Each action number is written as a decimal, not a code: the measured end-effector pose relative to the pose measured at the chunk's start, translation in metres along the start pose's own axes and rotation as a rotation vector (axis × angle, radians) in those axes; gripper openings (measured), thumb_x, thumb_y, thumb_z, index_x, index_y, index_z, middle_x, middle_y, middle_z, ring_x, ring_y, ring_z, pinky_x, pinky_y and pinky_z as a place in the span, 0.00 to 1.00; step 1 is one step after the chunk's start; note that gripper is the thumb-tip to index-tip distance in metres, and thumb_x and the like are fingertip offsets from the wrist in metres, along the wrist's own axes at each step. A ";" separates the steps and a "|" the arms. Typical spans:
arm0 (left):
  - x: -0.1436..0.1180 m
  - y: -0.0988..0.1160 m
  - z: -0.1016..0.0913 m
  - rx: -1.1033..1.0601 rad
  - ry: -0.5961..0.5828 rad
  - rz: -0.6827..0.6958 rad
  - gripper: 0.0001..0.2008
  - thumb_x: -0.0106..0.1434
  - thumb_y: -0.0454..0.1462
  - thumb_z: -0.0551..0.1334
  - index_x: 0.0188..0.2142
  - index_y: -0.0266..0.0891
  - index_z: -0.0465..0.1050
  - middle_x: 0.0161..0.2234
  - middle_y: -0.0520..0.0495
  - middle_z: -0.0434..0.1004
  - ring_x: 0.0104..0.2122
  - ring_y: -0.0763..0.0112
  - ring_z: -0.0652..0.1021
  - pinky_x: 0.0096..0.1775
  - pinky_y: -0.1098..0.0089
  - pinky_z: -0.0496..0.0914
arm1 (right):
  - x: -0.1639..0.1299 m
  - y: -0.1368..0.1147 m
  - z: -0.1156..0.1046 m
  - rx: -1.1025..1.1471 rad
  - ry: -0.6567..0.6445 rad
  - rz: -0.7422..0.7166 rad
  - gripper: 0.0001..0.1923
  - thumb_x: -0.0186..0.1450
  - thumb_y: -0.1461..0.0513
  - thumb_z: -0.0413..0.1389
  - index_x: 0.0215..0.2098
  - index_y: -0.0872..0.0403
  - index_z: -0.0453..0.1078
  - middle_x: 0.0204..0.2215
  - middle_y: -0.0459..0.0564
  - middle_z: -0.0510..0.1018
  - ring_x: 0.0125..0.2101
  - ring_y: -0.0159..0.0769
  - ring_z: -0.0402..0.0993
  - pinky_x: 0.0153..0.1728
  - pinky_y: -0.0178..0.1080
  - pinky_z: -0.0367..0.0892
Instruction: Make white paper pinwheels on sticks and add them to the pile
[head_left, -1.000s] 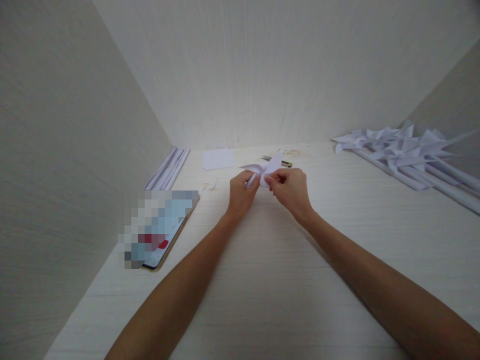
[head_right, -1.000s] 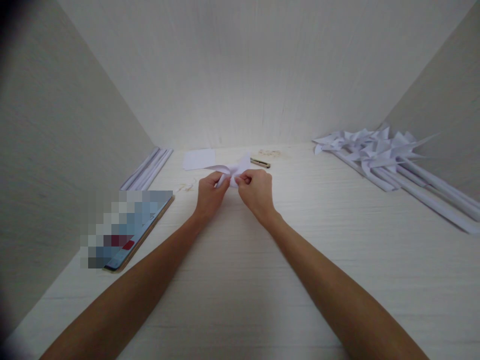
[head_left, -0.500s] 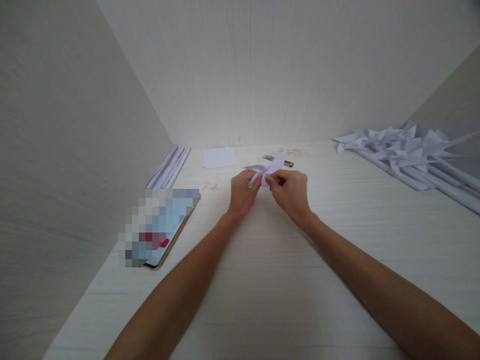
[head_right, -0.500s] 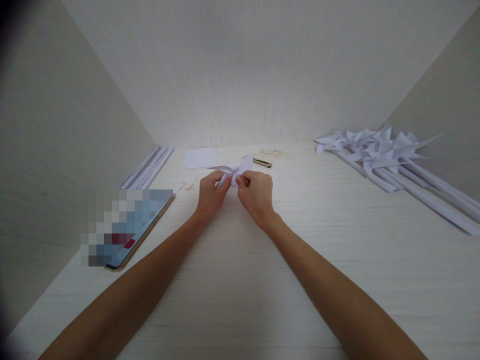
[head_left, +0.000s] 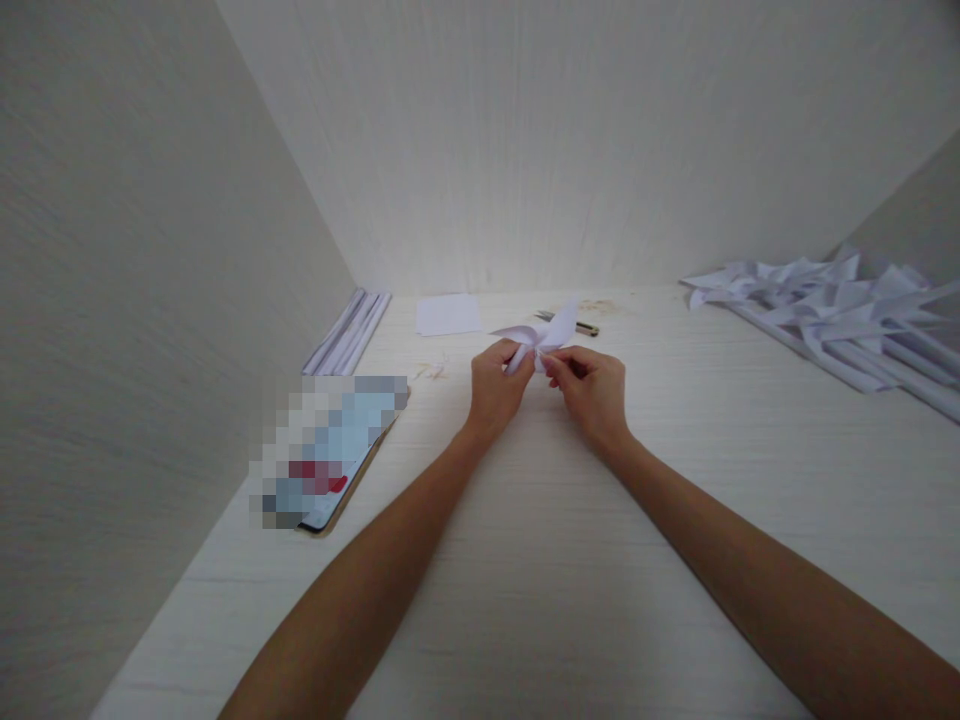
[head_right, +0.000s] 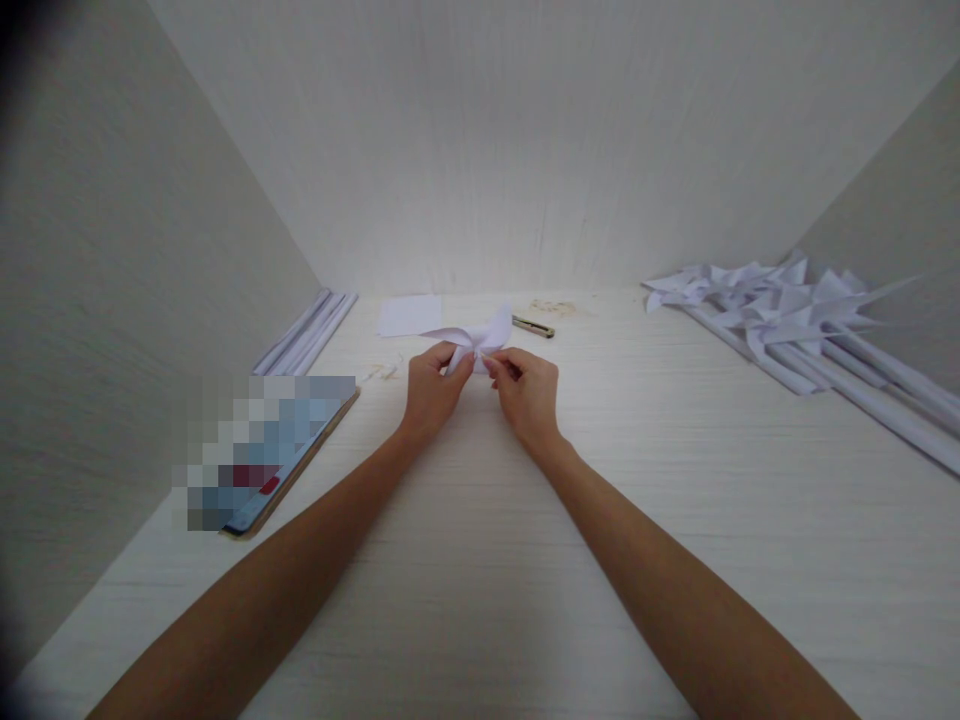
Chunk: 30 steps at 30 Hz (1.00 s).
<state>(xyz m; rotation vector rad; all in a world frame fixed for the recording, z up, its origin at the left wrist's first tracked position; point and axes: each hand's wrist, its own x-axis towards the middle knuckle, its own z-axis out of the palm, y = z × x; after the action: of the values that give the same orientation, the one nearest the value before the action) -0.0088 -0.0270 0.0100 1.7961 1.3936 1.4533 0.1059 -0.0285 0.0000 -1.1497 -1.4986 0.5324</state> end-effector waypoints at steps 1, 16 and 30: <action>0.000 0.000 0.000 0.008 0.006 0.009 0.08 0.54 0.33 0.55 0.19 0.36 0.65 0.21 0.53 0.67 0.25 0.76 0.66 0.29 0.73 0.60 | 0.000 0.000 0.000 -0.037 0.005 -0.031 0.08 0.55 0.62 0.53 0.21 0.56 0.70 0.16 0.46 0.72 0.17 0.29 0.65 0.21 0.33 0.61; 0.002 -0.009 0.001 0.090 -0.003 0.148 0.07 0.55 0.32 0.54 0.23 0.37 0.69 0.25 0.50 0.71 0.27 0.74 0.69 0.32 0.72 0.62 | 0.004 -0.009 -0.009 -0.619 -0.159 -0.377 0.13 0.60 0.67 0.45 0.23 0.57 0.68 0.22 0.51 0.73 0.23 0.33 0.64 0.25 0.34 0.54; 0.003 -0.016 0.003 0.164 0.021 0.256 0.07 0.56 0.32 0.54 0.24 0.37 0.70 0.25 0.49 0.73 0.27 0.73 0.71 0.33 0.72 0.64 | 0.004 -0.014 -0.011 -0.785 -0.206 -0.404 0.13 0.60 0.68 0.44 0.24 0.58 0.68 0.24 0.53 0.73 0.24 0.33 0.64 0.24 0.34 0.53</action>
<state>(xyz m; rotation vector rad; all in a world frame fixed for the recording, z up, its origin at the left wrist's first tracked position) -0.0129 -0.0177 -0.0026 2.1340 1.3675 1.5230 0.1112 -0.0332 0.0165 -1.3363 -2.1452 -0.2602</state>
